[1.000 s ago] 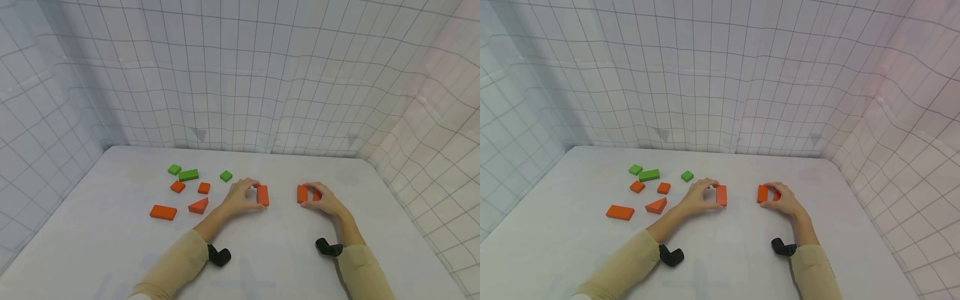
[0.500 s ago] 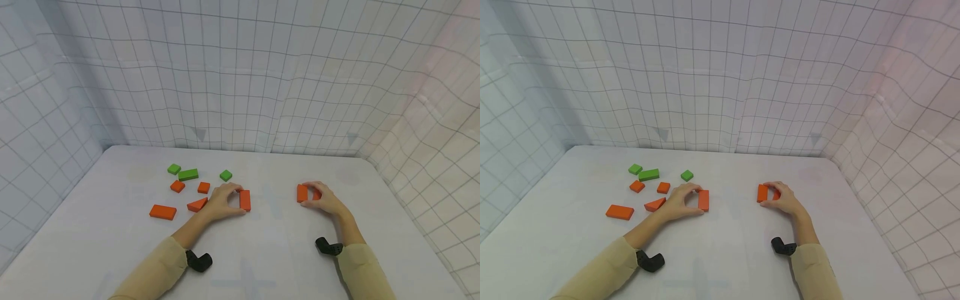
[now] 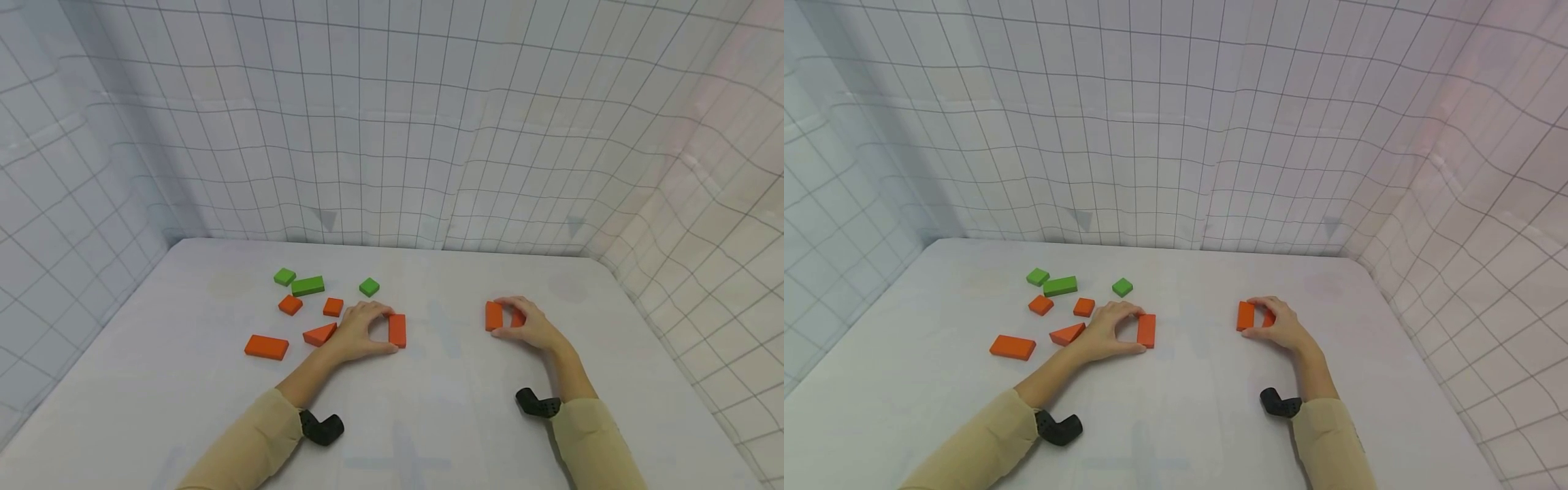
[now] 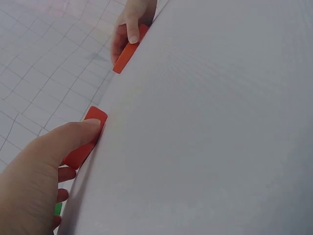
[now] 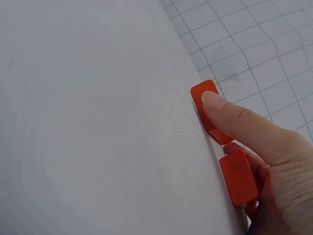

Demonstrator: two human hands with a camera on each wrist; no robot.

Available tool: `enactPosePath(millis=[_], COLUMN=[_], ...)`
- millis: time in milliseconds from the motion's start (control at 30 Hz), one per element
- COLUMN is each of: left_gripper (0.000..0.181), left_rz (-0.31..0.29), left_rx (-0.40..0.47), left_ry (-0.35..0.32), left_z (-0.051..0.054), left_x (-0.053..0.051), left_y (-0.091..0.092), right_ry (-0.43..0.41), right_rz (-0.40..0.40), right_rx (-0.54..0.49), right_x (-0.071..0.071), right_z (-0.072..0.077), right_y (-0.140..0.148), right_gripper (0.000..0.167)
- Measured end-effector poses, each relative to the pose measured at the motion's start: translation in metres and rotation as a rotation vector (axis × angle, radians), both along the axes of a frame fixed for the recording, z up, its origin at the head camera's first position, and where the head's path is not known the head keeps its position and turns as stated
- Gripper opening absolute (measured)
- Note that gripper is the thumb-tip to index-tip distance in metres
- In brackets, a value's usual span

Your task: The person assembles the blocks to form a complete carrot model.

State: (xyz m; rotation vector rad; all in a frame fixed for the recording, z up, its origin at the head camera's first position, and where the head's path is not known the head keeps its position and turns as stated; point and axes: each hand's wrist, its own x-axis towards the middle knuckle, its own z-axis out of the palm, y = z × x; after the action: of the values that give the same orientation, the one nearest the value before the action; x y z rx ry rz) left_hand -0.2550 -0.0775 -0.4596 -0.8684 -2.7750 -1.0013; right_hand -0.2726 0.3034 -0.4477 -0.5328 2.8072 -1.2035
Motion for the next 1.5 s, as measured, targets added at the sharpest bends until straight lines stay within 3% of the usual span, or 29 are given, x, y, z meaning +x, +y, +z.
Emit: enactPosePath(millis=[367, 500, 667, 833, 933, 1033, 1233, 1500], left_gripper=[0.057, 0.057, 0.057, 0.057, 0.058, 0.058, 0.058, 0.058], left_rz=[-0.006, -0.005, 0.003, 0.005, 0.010, 0.012, 0.009, 0.007], left_rx=[-0.009, -0.002, -0.007, -0.008, -0.013, -0.019, -0.029, -0.026], left_ry=[-0.002, 0.004, 0.020, 0.030, 0.035, 0.037, 0.039, 0.038], left_z=[0.001, 0.000, -0.002, -0.002, -0.002, -0.002, -0.003, -0.003], left_x=[0.001, 0.001, 0.001, 0.001, 0.001, 0.001, 0.001, 0.001], left_y=[0.000, 0.000, 0.000, 0.000, 0.001, 0.001, 0.001, 0.001], right_ry=[-0.002, 0.076, 0.195, 0.154, 0.100, 0.084, 0.064, 0.136], right_rz=[-0.016, -0.024, 0.035, 0.115, 0.138, 0.167, 0.231, 0.288], right_rx=[-0.010, 0.003, -0.003, -0.067, -0.073, -0.069, -0.082, -0.082], right_x=[0.002, 0.002, 0.002, 0.013, 0.014, 0.007, 0.011, 0.015], right_z=[0.001, 0.006, 0.018, 0.037, 0.035, 0.017, 0.008, 0.000], right_y=[-0.001, -0.007, -0.026, -0.060, -0.077, -0.086, -0.109, -0.126], right_gripper=[0.063, 0.062, 0.061, 0.061, 0.060, 0.061, 0.060, 0.059])
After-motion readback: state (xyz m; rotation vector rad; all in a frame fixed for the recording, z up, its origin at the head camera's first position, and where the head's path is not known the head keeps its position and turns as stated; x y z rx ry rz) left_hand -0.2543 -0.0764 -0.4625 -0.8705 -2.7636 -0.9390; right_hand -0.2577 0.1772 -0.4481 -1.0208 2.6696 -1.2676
